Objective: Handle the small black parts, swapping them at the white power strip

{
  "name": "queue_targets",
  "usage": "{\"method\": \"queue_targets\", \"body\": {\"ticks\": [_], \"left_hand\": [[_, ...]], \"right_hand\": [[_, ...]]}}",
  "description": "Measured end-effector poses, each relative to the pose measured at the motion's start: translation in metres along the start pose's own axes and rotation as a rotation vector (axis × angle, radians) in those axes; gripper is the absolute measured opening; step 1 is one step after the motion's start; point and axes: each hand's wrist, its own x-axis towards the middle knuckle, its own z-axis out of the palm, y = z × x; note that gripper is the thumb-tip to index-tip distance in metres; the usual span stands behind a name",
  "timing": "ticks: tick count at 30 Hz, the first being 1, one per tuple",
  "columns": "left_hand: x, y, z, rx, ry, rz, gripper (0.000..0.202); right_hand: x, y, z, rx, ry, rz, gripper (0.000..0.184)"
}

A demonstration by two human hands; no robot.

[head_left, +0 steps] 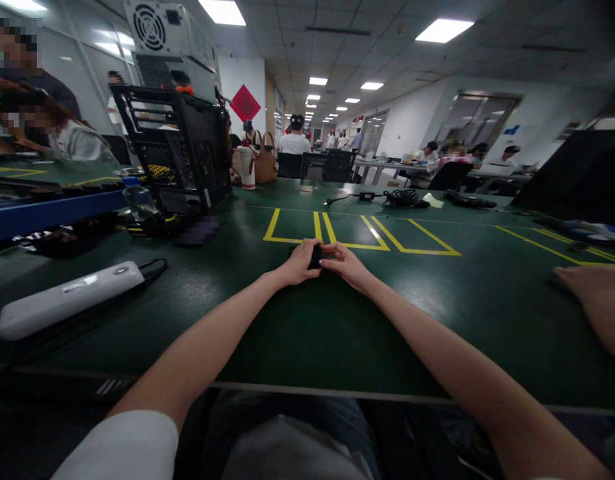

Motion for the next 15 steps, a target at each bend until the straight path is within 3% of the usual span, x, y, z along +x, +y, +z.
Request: {"method": "queue_targets", "body": {"ticks": [6, 12, 15], "left_hand": [[0.0013, -0.0006, 0.0014, 0.001, 0.014, -0.002, 0.059], [0.0015, -0.0009, 0.0010, 0.021, 0.010, 0.020, 0.057], [0.0013, -0.0016, 0.0015, 0.022, 0.017, 0.021, 0.058]], "right_hand": [[-0.0004, 0.0008, 0.0016, 0.015, 0.003, 0.010, 0.026], [0.0020, 0.0014, 0.0011, -0.007, 0.020, 0.050, 0.034], [0.0002, -0.0007, 0.0016, -0.015, 0.005, -0.019, 0.034]]}}
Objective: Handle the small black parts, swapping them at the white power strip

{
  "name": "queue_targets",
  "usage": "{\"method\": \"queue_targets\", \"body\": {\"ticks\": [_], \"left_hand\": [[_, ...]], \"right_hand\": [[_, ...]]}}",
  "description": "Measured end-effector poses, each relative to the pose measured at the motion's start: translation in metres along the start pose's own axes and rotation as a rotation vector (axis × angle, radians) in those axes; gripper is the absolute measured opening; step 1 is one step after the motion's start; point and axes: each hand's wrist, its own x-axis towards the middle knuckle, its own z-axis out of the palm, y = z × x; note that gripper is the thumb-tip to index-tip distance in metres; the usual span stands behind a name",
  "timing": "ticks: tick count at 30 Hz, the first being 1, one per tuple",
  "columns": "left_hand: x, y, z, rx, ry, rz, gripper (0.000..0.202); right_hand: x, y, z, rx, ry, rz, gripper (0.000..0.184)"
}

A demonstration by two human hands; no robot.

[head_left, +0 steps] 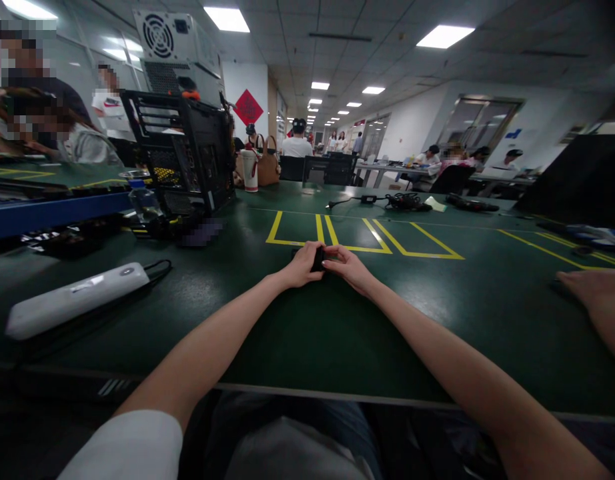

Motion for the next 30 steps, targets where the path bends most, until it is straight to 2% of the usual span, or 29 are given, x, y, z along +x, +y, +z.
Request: {"method": "queue_targets", "body": {"ticks": [3, 8, 13, 19, 24, 30], "left_hand": [[0.000, 0.000, 0.000, -0.005, 0.000, -0.003, 0.058], [-0.003, 0.001, -0.002, -0.030, -0.001, -0.008, 0.059], [-0.010, 0.003, -0.006, -0.035, 0.003, 0.001, 0.058], [-0.012, 0.003, -0.005, -0.052, 0.019, 0.011, 0.059], [-0.012, 0.002, -0.004, -0.069, 0.018, 0.002, 0.058], [-0.012, 0.001, -0.005, -0.051, 0.017, 0.003, 0.058]], "right_hand": [[-0.002, -0.001, 0.002, -0.001, 0.003, -0.043, 0.030], [-0.002, 0.000, 0.006, -0.004, 0.043, 0.021, 0.029], [-0.003, 0.000, 0.009, 0.025, 0.015, 0.093, 0.031], [-0.009, -0.004, 0.009, -0.021, -0.050, 0.015, 0.040], [-0.008, -0.004, 0.012, -0.031, 0.020, 0.008, 0.028], [-0.007, -0.004, 0.012, -0.046, 0.000, 0.030, 0.034]]}}
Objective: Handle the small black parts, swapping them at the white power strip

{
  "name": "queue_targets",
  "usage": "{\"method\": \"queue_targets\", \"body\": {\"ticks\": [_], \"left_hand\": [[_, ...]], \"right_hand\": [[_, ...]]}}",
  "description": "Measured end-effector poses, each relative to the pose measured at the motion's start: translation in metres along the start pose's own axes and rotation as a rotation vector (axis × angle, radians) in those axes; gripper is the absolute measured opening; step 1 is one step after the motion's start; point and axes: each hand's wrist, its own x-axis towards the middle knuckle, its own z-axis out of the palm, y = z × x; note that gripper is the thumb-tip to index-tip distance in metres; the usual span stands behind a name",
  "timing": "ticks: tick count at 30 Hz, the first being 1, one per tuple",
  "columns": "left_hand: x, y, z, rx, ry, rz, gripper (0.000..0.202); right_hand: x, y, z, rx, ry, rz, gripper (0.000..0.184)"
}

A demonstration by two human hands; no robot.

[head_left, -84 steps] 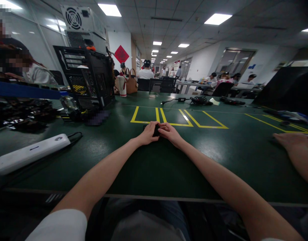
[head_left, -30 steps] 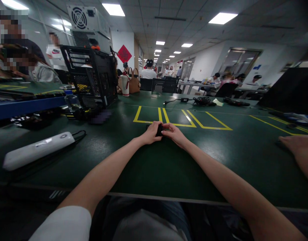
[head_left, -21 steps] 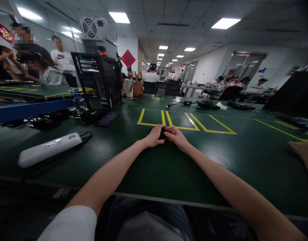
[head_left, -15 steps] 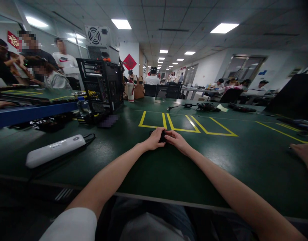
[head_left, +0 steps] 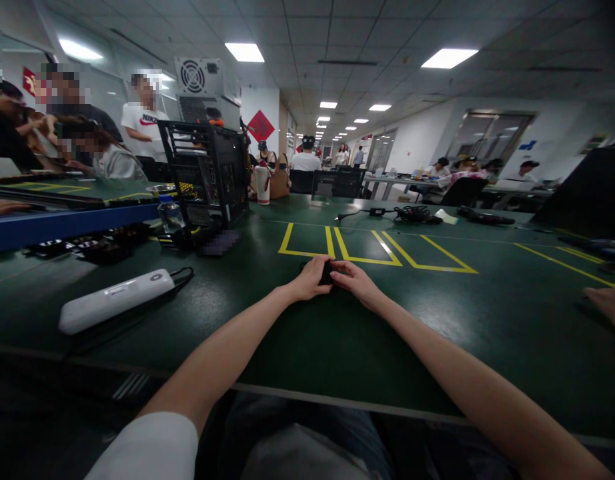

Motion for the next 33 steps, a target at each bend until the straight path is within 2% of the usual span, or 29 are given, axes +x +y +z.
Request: {"method": "queue_targets", "body": {"ticks": [3, 7, 12, 18, 23, 27, 33], "left_hand": [[0.0002, -0.0001, -0.0004, 0.019, -0.005, 0.005, 0.059], [0.0004, -0.0002, -0.0003, 0.034, -0.003, 0.011, 0.058], [0.0003, -0.0009, -0.0001, 0.047, -0.001, 0.012, 0.057], [0.0001, -0.0034, 0.0011, 0.048, -0.007, 0.024, 0.058], [0.0009, -0.0045, 0.0023, 0.043, -0.002, 0.030, 0.057], [0.0009, -0.0039, 0.0012, 0.040, -0.007, 0.024, 0.057], [0.0005, -0.0025, -0.0002, 0.033, -0.018, 0.030, 0.058]], "right_hand": [[-0.0018, -0.0002, -0.0017, -0.002, -0.040, -0.053, 0.037], [-0.0011, 0.0006, -0.0016, 0.019, 0.007, 0.004, 0.027], [0.0035, 0.0035, -0.0025, 0.063, -0.010, 0.059, 0.031], [0.0000, 0.0026, -0.0034, 0.016, -0.039, -0.074, 0.034], [0.0005, 0.0018, -0.0013, 0.016, 0.002, -0.012, 0.026], [0.0022, 0.0020, -0.0021, 0.012, 0.002, 0.002, 0.033], [-0.0012, -0.0002, -0.0024, -0.001, -0.052, -0.096, 0.033]]}}
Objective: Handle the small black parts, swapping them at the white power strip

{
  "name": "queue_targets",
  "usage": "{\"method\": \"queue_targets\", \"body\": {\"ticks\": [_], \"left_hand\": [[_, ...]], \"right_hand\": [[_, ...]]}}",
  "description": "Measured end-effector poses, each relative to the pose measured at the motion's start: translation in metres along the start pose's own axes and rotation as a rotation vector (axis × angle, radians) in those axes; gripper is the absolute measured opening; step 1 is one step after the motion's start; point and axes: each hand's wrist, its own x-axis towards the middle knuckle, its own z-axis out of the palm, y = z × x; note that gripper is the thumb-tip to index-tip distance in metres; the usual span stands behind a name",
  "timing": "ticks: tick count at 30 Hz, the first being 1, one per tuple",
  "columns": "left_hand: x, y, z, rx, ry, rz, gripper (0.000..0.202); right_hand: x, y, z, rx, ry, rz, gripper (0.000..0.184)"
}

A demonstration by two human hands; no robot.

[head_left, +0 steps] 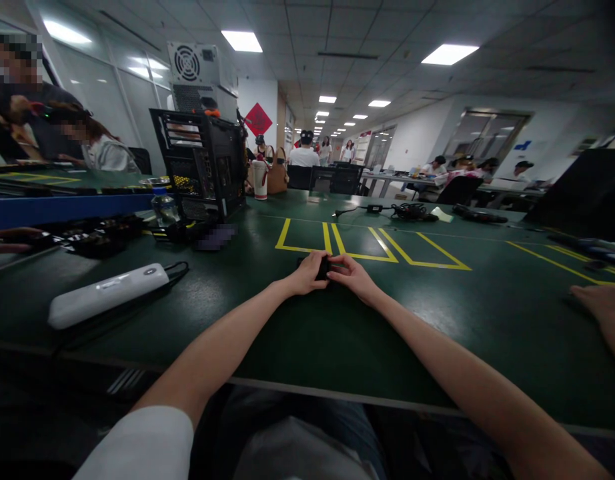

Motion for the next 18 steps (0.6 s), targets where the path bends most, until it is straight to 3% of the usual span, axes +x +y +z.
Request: {"method": "queue_targets", "body": {"ticks": [5, 8, 14, 18], "left_hand": [[0.0002, -0.0003, -0.0004, 0.000, -0.015, -0.009, 0.059], [0.0003, -0.0011, -0.0002, 0.003, -0.019, -0.015, 0.059], [0.0011, -0.0016, 0.0009, -0.010, -0.008, -0.009, 0.059], [0.0019, -0.0004, 0.0011, -0.027, -0.002, -0.011, 0.059]], "right_hand": [[0.0011, 0.0007, 0.0023, -0.032, 0.056, 0.026, 0.023], [0.0031, 0.0026, 0.0017, -0.060, 0.079, 0.033, 0.027], [0.0012, 0.0037, -0.0006, -0.039, 0.026, 0.000, 0.032], [0.0005, 0.0022, 0.0007, -0.045, 0.045, -0.008, 0.026]]}}
